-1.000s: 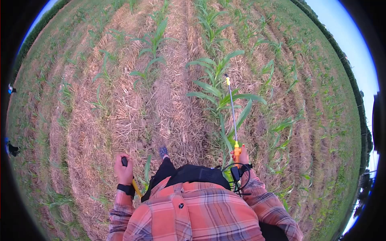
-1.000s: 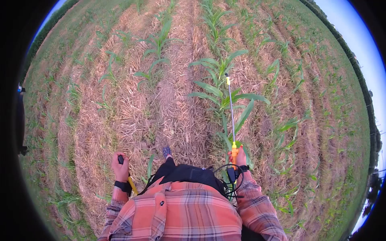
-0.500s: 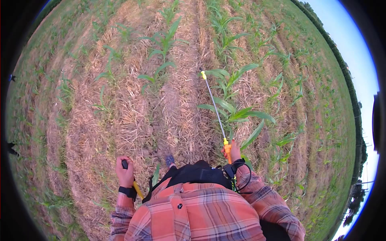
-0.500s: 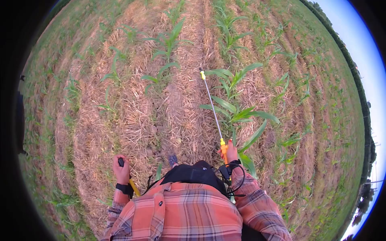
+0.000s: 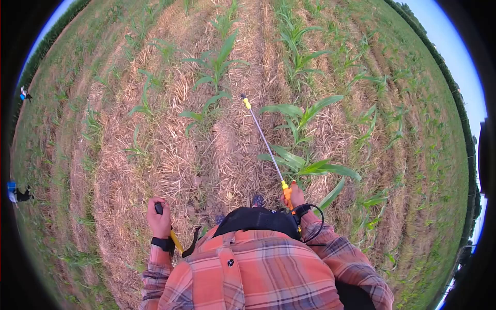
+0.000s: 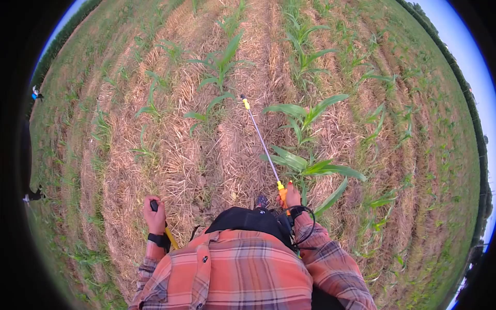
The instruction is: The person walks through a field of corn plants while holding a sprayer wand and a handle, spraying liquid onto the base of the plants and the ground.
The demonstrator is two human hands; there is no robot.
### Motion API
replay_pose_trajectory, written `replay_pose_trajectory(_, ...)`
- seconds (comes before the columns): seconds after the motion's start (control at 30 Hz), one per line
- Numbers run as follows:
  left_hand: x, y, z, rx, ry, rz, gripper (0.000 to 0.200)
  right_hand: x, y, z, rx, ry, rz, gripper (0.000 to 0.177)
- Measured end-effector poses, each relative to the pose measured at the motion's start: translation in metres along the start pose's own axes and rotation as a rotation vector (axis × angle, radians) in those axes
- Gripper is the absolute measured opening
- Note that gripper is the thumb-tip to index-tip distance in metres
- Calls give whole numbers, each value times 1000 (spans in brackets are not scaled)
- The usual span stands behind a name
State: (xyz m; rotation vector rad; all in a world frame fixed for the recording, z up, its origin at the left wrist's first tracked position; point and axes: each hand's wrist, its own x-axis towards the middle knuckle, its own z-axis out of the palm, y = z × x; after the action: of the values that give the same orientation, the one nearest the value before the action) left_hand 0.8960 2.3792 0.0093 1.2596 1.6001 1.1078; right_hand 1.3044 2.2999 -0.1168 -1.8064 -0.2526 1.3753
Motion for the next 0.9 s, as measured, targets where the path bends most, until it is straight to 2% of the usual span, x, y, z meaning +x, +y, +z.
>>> replay_pose_trajectory(0.1, 19, 0, 30, 66, -42, 79, 13, 28, -18, -34, 123, 40, 28, 52)
replay_pose_trajectory(0.23, 40, 18, 77, 125, -77, 198, 13, 48, -32, -92, 244, 148, -35, 51)
replay_pose_trajectory(0.3, 46, 29, 94, 109, -112, 149, 13, 58, -32, -120, 360, 215, -53, 44)
replay_pose_trajectory(0.37, 54, 36, 108, 96, -155, 111, 13, 66, -27, -145, 325, 173, -77, 50)
replay_pose_trajectory(0.43, 55, 59, 121, -10, -145, -45, 14, 72, -26, -153, 415, 253, -173, 47)
replay_pose_trajectory(0.47, 63, 49, 122, 23, -132, 35, 14, 72, -27, -159, 460, 237, -166, 40)
replay_pose_trajectory(0.6, 87, 54, 129, 19, -143, -79, 14, 75, -49, -156, 536, 250, -92, 31)
replay_pose_trajectory(0.67, 112, 42, 132, 119, -130, 69, 14, 90, -54, -149, 557, 228, -81, 32)
replay_pose_trajectory(0.77, 157, 43, 143, 129, -153, 116, 14, 117, -67, -126, 636, 165, -54, 34)
replay_pose_trajectory(0.83, 191, 43, 151, 53, -141, 77, 13, 137, -86, -95, 519, 273, 12, 39)
replay_pose_trajectory(0.9, 230, 37, 155, 75, -184, 248, 12, 153, -104, -59, 504, 296, -31, 42)
